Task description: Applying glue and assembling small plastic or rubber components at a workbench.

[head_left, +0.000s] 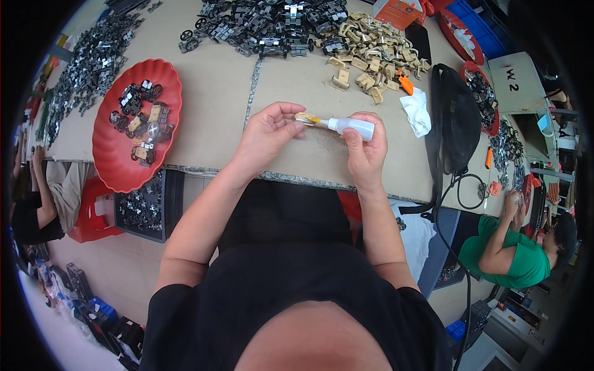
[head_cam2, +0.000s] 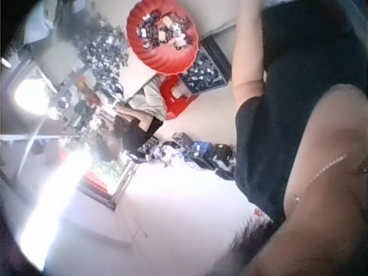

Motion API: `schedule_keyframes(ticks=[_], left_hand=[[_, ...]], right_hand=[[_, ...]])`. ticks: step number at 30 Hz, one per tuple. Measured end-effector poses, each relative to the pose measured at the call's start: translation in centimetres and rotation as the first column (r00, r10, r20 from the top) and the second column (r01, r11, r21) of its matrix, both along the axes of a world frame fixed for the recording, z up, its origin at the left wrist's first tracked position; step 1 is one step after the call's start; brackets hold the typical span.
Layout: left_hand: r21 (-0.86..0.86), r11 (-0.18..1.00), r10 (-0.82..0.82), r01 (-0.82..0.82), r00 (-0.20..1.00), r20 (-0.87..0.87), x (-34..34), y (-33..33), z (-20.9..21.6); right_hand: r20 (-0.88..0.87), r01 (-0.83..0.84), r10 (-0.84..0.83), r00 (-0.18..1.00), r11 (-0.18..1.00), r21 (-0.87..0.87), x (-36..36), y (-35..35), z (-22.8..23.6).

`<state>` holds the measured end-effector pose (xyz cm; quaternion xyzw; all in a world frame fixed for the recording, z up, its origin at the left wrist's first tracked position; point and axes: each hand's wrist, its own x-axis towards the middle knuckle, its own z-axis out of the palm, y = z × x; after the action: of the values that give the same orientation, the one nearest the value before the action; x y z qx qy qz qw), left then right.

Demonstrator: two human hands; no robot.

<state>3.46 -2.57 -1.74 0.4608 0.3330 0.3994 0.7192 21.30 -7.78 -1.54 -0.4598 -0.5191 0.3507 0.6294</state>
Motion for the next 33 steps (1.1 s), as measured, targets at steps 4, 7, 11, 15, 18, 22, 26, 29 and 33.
schedule_keyframes(ticks=[4,7,11,15,18,22,26,29,33], left_hand=[[0.011,1.0,-0.004,0.004,1.0,-0.013,-0.02,-0.03,-0.08],[0.008,1.0,-0.003,0.003,1.0,-0.02,-0.01,-0.05,0.06],[0.003,1.0,0.0,0.0,1.0,-0.012,0.07,-0.03,-0.06],[0.006,1.0,-0.002,0.002,1.0,-0.019,0.05,-0.06,-0.04],[0.011,1.0,-0.005,0.005,1.0,-0.021,0.01,-0.06,-0.11],[0.008,1.0,-0.004,0.004,1.0,-0.012,0.05,-0.05,-0.09],[0.011,1.0,-0.008,0.008,1.0,-0.021,0.04,-0.06,-0.15],[0.012,1.0,-0.007,0.007,1.0,-0.019,0.06,-0.09,-0.03],[0.009,1.0,-0.002,0.002,1.0,-0.013,0.05,-0.08,-0.02]], right_hand=[[0.03,0.002,-0.002,1.0,1.0,0.002,0.07,0.04,-0.09],[0.048,0.003,-0.003,0.999,1.0,0.009,0.09,0.08,-0.16],[0.048,-0.005,0.005,0.999,1.0,0.009,0.06,0.03,-0.06],[0.089,0.011,-0.014,0.996,0.999,0.037,0.06,0.08,-0.12],[0.106,0.021,-0.026,0.994,0.999,0.05,0.11,0.15,-0.2],[0.119,0.026,-0.034,0.992,0.997,0.068,0.06,0.15,-0.26],[0.131,0.032,-0.042,0.991,0.996,0.08,0.02,0.22,-0.22],[0.169,0.048,-0.066,0.983,0.993,0.107,-0.02,0.21,-0.21],[0.19,0.059,-0.081,0.978,0.991,0.117,0.11,0.22,-0.36]])
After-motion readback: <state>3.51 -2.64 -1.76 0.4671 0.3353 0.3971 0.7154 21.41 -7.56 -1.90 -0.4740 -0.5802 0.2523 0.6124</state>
